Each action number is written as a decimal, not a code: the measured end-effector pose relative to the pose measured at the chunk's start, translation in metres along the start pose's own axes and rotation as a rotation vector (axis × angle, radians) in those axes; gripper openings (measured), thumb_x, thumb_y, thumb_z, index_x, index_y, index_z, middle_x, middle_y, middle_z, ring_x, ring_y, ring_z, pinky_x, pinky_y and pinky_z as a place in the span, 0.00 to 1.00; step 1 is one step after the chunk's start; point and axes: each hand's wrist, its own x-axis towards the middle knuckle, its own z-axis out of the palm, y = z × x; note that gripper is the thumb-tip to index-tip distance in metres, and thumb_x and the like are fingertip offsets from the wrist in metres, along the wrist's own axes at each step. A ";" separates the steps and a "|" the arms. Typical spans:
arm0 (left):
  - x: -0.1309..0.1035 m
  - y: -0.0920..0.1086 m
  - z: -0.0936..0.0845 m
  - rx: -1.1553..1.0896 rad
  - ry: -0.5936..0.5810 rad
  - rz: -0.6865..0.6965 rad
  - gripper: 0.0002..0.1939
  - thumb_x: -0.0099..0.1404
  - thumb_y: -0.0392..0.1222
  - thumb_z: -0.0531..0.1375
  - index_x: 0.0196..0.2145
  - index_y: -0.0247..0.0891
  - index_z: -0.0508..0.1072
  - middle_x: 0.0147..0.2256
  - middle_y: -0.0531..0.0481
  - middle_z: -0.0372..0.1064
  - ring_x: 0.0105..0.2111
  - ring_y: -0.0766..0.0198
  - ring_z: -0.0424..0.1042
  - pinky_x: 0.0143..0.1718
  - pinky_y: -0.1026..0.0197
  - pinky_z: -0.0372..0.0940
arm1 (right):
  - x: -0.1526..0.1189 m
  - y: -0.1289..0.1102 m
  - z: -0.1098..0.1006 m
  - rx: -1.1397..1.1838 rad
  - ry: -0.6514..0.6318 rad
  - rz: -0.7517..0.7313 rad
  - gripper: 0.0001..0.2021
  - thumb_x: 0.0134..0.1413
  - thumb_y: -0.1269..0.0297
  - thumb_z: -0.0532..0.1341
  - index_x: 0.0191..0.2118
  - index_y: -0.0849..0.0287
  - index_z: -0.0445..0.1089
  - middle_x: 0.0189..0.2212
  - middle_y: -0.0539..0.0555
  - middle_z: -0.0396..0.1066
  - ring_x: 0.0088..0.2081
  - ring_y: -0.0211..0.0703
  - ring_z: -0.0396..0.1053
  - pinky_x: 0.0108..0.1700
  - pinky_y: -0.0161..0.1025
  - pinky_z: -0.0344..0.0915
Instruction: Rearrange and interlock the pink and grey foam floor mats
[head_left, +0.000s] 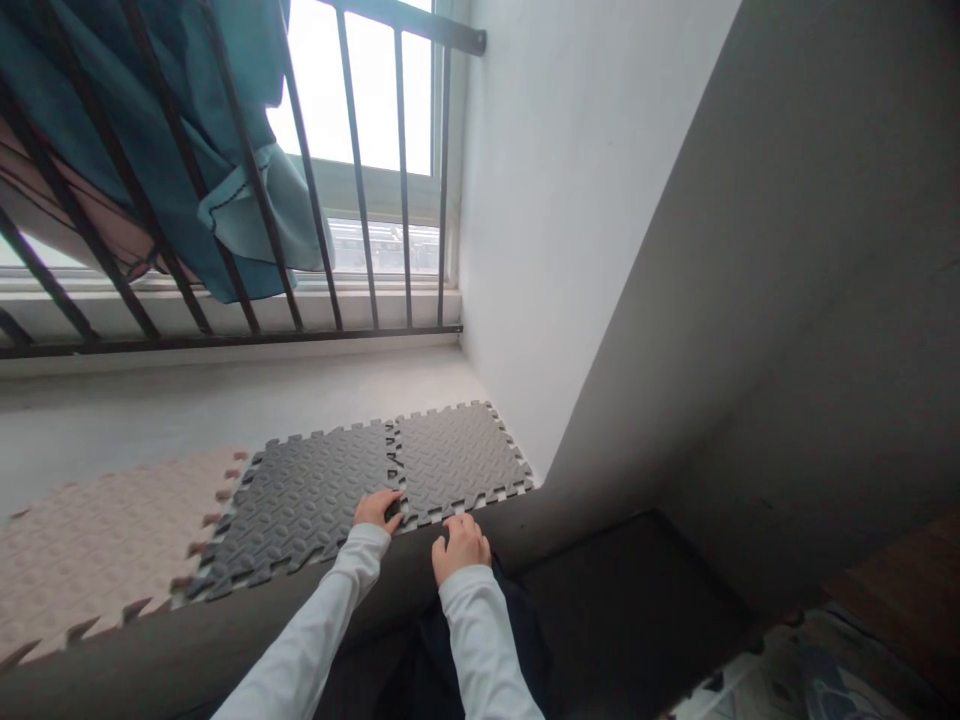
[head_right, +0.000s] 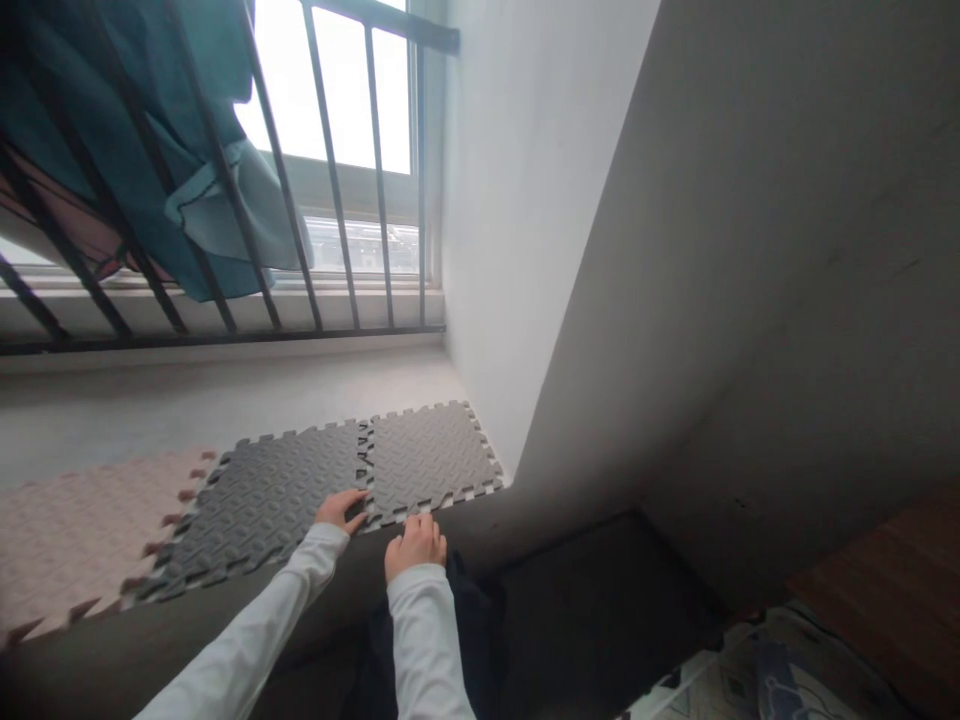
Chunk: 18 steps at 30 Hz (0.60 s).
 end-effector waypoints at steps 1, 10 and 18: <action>-0.001 -0.003 0.001 -0.001 0.010 0.023 0.19 0.49 0.38 0.57 0.41 0.42 0.72 0.43 0.47 0.70 0.46 0.58 0.65 0.50 0.56 0.57 | 0.000 -0.001 0.000 -0.005 -0.002 -0.002 0.13 0.42 0.69 0.53 0.37 0.57 0.68 0.40 0.55 0.67 0.43 0.46 0.63 0.43 0.42 0.57; 0.010 0.009 0.003 -0.122 0.044 0.051 0.17 0.50 0.39 0.57 0.40 0.41 0.72 0.36 0.49 0.73 0.40 0.60 0.68 0.45 0.57 0.62 | -0.001 -0.004 0.002 -0.036 -0.006 -0.014 0.12 0.43 0.69 0.53 0.36 0.57 0.69 0.40 0.54 0.67 0.43 0.45 0.63 0.42 0.41 0.56; 0.009 0.019 0.002 -0.030 -0.038 0.057 0.12 0.51 0.42 0.58 0.35 0.45 0.74 0.37 0.50 0.72 0.42 0.60 0.66 0.45 0.59 0.59 | 0.001 -0.004 0.005 -0.077 -0.013 -0.001 0.12 0.43 0.69 0.54 0.36 0.55 0.68 0.40 0.53 0.67 0.43 0.45 0.63 0.42 0.39 0.56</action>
